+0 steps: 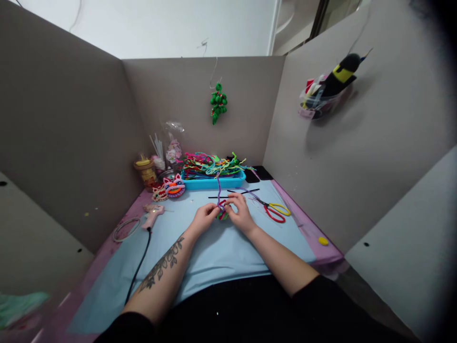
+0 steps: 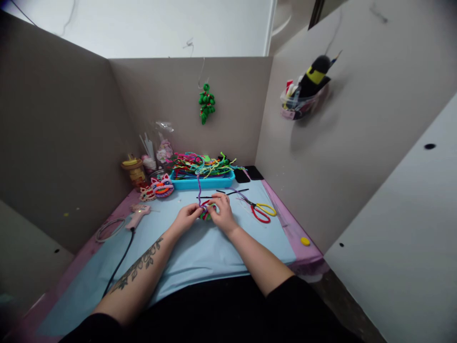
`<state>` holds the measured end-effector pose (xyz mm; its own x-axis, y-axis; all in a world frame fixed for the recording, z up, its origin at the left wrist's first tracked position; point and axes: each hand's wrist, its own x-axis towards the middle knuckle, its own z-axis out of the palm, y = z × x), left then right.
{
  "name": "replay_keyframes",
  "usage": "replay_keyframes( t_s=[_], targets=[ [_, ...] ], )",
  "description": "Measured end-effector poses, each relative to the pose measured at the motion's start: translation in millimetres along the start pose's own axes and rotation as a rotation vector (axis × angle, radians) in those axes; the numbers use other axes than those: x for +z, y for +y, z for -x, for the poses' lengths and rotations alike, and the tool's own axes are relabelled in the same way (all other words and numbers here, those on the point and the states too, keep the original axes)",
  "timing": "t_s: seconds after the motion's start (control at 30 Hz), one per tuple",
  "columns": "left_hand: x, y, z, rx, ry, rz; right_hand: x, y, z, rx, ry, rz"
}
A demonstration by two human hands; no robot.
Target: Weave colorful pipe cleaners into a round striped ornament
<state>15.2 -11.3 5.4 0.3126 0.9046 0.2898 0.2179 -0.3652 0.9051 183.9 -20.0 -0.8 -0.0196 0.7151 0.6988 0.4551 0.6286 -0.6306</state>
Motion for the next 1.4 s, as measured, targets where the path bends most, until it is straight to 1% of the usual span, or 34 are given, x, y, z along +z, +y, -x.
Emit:
replay_keyframes(
  t_s=[0.07,0.17,0.33,0.43,0.57,0.7,0.77,0.83,0.9,1.03,1.13,1.27,1.4],
  targets=[
    [0.5,0.9,-0.6,-0.005,0.02,0.063,-1.0,-3.5,0.8,-0.044,-0.032,0.04],
    [1.6,0.8,-0.8,0.004,0.03,0.115,-0.4,-5.6,1.0,-0.063,-0.047,0.068],
    [5.1,2.1,1.9,0.006,0.056,-0.001,3.8,-2.8,1.1,-0.036,-0.021,0.091],
    [7.7,4.0,4.1,0.023,0.059,-0.037,6.9,0.3,1.1,0.006,-0.032,0.113],
    [9.2,3.7,5.4,0.096,0.075,-0.114,10.9,4.7,0.2,0.095,-0.023,0.106],
    [8.7,0.7,4.1,0.151,0.106,-0.157,14.5,12.6,-0.9,0.212,-0.007,0.041],
    [8.3,-0.4,3.0,0.155,0.107,-0.15,15.2,16.3,-1.2,0.23,-0.005,-0.014],
    [7.7,-1.0,1.7,0.126,0.099,-0.102,14.7,17.9,-1.3,0.216,-0.013,-0.075],
    [6.8,-1.2,0.4,0.072,0.095,-0.007,13.0,16.9,-1.2,0.182,-0.039,-0.11],
    [4.2,-1.7,-1.6,-0.059,0.121,0.214,8.5,12.0,-1.1,0.115,-0.105,-0.11],
    [2.9,-2.3,-2.3,-0.111,0.125,0.337,6.6,10.3,-1.3,0.088,-0.142,-0.118],
    [3.2,-3.4,-2.5,-0.141,0.105,0.415,7.2,8.7,-1.8,0.126,-0.107,-0.149],
    [3.4,-1.9,-1.9,-0.129,0.088,0.412,7.8,5.1,-2.1,0.183,-0.075,-0.191]
  ],
)
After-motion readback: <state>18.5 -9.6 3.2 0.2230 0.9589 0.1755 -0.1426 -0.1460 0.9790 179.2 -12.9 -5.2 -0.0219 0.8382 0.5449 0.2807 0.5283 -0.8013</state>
